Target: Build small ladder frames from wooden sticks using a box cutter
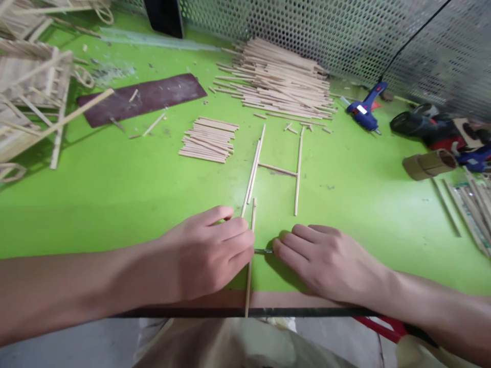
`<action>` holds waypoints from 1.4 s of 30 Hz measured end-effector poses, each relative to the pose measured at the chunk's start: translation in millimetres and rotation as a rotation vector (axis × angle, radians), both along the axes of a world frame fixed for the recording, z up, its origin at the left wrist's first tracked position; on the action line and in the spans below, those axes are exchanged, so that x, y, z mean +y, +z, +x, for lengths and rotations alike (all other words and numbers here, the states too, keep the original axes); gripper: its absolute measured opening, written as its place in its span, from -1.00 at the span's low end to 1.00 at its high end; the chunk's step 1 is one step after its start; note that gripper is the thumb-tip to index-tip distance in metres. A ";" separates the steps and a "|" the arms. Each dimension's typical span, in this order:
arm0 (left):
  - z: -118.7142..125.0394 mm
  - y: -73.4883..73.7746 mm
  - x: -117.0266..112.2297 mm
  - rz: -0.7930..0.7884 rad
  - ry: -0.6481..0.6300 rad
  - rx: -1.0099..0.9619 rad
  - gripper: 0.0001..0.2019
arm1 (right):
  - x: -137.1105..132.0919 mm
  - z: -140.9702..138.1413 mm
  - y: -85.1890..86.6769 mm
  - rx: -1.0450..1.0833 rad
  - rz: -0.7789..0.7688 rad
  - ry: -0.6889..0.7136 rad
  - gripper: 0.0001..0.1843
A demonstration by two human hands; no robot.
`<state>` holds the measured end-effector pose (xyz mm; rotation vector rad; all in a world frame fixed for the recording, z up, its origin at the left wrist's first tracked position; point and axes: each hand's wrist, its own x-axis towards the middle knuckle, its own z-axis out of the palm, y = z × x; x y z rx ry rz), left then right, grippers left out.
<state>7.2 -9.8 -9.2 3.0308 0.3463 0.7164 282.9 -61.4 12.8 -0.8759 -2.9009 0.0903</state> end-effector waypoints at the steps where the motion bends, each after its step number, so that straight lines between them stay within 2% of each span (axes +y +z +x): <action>1: 1.3 2.3 -0.2 0.045 0.004 0.026 -0.64 | 0.4 -1.5 -0.3 -0.003 -0.002 0.003 -0.71; 5: -0.7 13.6 4.4 0.067 -0.037 0.126 -0.62 | 4.7 -12.4 -1.3 -0.036 -0.013 0.027 -0.79; 12: -11.6 28.7 22.2 -0.178 -0.079 0.196 -0.70 | 9.3 -25.2 -6.1 -0.013 0.021 0.015 -0.78; 15: -13.2 45.3 33.2 -0.282 -0.009 0.138 -0.75 | 6.3 -23.7 -5.4 0.009 0.090 0.000 -0.75; 17: -16.8 59.3 43.3 -0.370 0.082 0.046 -0.70 | 5.6 -19.6 -1.1 0.029 0.151 -0.019 -0.74; 20: -25.6 76.1 60.8 -0.497 0.185 0.010 -0.67 | 10.6 -8.2 10.5 0.066 0.255 -0.128 -0.74; 22: -28.8 79.4 69.8 -0.594 0.232 -0.001 -0.72 | 18.4 -0.3 18.8 0.107 0.336 -0.213 -0.74; 23: -28.1 78.2 72.3 -0.668 0.242 -0.020 -0.78 | 23.1 2.6 22.1 0.139 0.374 -0.239 -0.75; 25: -20.6 70.6 72.5 -0.842 0.173 -0.027 -0.86 | 32.8 4.6 26.1 0.205 0.429 -0.265 -0.75; 28: 3.4 52.1 63.1 -1.135 -0.009 0.005 -0.74 | 45.6 -1.1 23.3 0.268 0.479 -0.316 -0.72; 31: 28.1 33.7 51.4 -1.303 -0.018 -0.110 -0.64 | 55.2 -9.1 11.8 0.258 0.533 -0.372 -0.67; 32: 33.7 28.6 48.5 -1.349 0.043 -0.171 -0.59 | 57.5 -10.9 7.4 0.250 0.544 -0.390 -0.65; 34: 39.3 20.1 44.2 -1.357 0.202 -0.269 -0.53 | 60.8 -13.1 0.0 0.234 0.556 -0.409 -0.63; 36: 39.1 13.9 42.1 -1.345 0.282 -0.311 -0.47 | 62.1 -14.7 -4.0 0.227 0.579 -0.401 -0.63; 42: 27.3 4.3 48.0 -1.286 0.313 -0.353 -0.46 | 56.6 -19.1 0.0 0.317 0.726 -0.339 -0.69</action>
